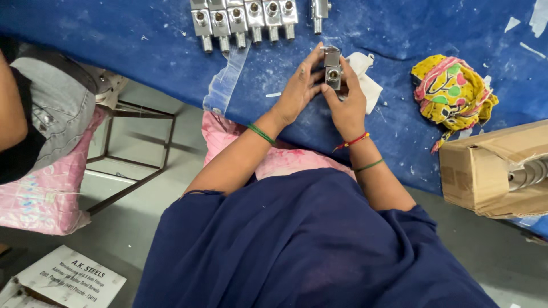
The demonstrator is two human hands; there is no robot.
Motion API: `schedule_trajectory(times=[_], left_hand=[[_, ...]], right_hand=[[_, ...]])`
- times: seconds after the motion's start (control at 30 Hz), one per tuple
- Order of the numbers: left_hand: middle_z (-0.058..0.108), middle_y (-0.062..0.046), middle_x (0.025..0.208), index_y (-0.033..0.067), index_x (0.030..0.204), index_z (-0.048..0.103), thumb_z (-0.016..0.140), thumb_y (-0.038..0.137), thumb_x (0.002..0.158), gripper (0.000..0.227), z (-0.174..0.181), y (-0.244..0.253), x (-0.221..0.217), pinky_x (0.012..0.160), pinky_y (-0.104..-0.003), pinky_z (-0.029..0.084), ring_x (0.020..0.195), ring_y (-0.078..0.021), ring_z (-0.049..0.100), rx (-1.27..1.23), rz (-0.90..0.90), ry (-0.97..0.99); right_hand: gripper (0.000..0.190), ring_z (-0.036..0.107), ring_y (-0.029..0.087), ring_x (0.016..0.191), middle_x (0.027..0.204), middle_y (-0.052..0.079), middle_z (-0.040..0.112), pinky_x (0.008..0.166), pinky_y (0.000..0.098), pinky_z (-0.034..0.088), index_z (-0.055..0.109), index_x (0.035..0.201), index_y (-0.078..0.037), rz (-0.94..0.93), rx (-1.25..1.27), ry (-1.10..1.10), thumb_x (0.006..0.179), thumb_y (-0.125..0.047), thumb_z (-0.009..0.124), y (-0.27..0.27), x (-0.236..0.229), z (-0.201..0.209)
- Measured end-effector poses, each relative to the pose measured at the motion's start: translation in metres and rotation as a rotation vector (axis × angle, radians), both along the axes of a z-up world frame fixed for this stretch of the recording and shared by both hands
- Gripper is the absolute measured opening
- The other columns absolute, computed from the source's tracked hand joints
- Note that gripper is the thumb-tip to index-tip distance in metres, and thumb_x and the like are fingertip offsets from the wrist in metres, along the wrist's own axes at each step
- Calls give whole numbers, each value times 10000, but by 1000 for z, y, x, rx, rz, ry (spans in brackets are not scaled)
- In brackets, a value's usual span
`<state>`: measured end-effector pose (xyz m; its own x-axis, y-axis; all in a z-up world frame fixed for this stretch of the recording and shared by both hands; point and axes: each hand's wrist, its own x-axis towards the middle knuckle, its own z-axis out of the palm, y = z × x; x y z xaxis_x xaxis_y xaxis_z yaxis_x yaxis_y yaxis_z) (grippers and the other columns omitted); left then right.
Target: The person wipes multiple small metal parts with a white cloth on a blue table, handling them one at a time and placing them back in a row. A second person is visible working alongside at the same table.
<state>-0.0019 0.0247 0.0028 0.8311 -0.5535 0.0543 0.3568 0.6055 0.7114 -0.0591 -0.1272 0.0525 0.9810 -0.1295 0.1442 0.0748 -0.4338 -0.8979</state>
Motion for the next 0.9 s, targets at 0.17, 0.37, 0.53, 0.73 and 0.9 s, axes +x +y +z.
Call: schedule_trajectory(times=[0.17,0.37,0.53,0.73,0.9], left_hand=[[299,-131,1675,160,1667,258,422,663,1051,812,4,0,-1,1214,-478,436,1462,-325,450,-10,3,-1],[417,-117,1605,151,1658,298,495,492,1110,674,6,1,-3,1064,-384,529,1265,-213,589,85,37,-46],[484,-73,1526,139,1629,336,634,228,1095,618,9,-8,-8,918,-287,573,1123,-117,613,243,70,-224],[641,-59,1208,101,1598,429,620,200,1096,546,5,-7,-7,831,-263,596,928,-101,628,279,-12,-119],[640,-54,1145,37,1461,518,652,167,1061,441,-8,-11,-9,765,-258,565,882,-107,640,294,37,-110]], right_hand=[[573,623,127,981,1166,70,669,829,278,516,490,1520,-79,-29,355,165,991,-62,710,-18,5,-11],[570,677,161,1156,1311,88,675,1037,299,548,490,1497,-7,147,648,226,959,-69,669,-49,3,4],[557,661,173,1084,1242,100,670,898,303,530,527,1503,7,359,766,422,993,-209,585,-73,8,22],[566,605,107,1106,1277,50,641,932,276,517,515,1510,-16,436,579,446,1018,-280,608,-77,9,20],[610,597,100,1044,1221,35,643,915,279,509,543,1460,-26,380,277,401,931,-240,759,-77,7,10]])
